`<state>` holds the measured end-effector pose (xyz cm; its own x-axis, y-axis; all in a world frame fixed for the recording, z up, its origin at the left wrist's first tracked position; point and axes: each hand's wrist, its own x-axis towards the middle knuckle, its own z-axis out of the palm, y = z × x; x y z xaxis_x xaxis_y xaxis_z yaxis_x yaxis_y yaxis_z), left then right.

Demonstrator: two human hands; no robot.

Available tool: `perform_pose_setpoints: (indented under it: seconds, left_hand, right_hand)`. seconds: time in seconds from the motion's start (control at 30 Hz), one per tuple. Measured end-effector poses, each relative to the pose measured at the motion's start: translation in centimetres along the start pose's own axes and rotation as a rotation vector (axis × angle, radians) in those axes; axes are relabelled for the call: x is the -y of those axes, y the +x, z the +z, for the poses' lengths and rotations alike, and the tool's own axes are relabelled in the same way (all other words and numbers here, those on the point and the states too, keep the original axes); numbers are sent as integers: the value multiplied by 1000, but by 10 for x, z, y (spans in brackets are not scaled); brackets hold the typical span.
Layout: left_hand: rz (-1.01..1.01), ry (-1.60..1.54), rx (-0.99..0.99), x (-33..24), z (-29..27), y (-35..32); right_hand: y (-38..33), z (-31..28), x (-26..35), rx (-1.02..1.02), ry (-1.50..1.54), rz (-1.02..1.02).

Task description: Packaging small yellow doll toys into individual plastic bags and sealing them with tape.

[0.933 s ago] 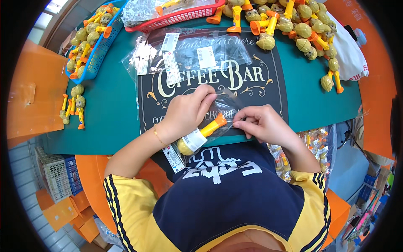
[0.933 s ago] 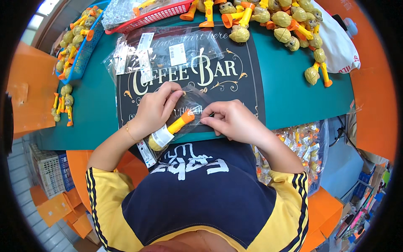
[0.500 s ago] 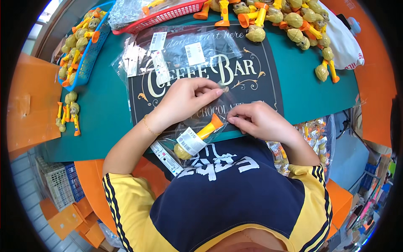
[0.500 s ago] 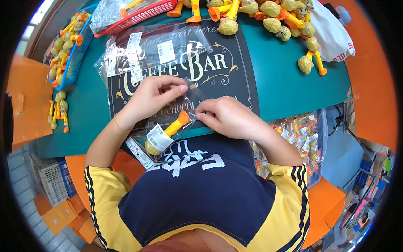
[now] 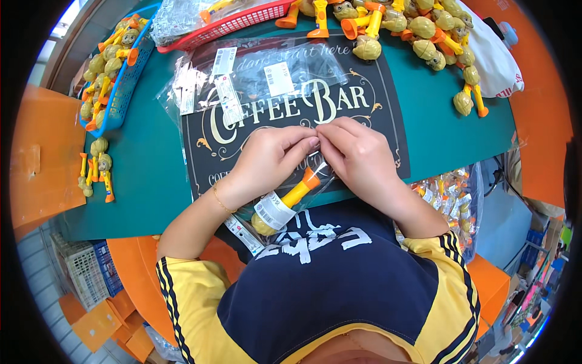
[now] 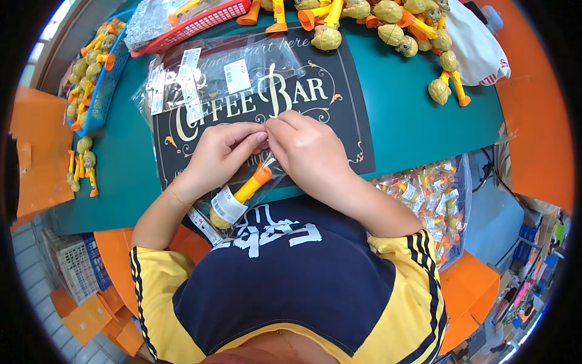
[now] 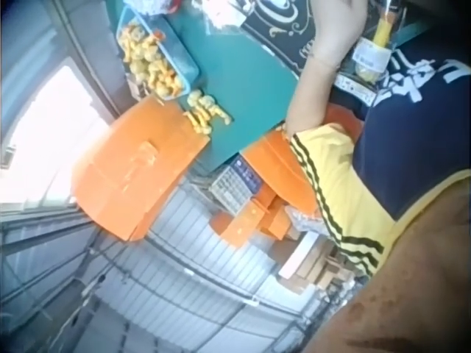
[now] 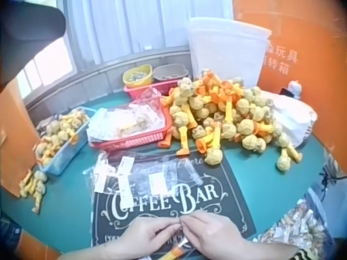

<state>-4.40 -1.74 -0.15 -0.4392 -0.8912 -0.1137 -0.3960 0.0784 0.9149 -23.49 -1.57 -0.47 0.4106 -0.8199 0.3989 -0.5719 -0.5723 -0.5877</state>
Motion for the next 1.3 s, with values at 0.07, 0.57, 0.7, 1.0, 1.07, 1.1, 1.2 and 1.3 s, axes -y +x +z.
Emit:
perform_pose_setpoints:
  seconds: [0.07, 0.57, 0.7, 1.0, 1.07, 1.1, 1.2, 1.3]
  left_hand:
    - [77, 203, 6, -3, 0, -1]
    - [-67, -814, -272, 16, -13, 9]
    - [-28, -758, -302, 7, -9, 9]
    - [84, -682, -315, 8, -4, 0]
    - [105, -678, -306, 7, -3, 0]
    - [124, -674, -296, 7, -3, 0]
    - [116, -664, -316, 9, -3, -5]
    - [127, -668, -298, 10, 0, -3]
  right_hand:
    - [3, 0, -5, 15, 61, 35]
    - [-109, -160, -63, 516, 409, 638]
    - [-151, -93, -83, 798, -292, 674]
    - [-172, 20, -157, 103, -342, 147]
    - [-175, 14, -161, 202, -422, 76]
    - [-178, 12, -161, 256, -461, 43]
    - [-131, -42, -100, 964, -241, 548]
    - [-76, -106, -46, 1108, 204, 302]
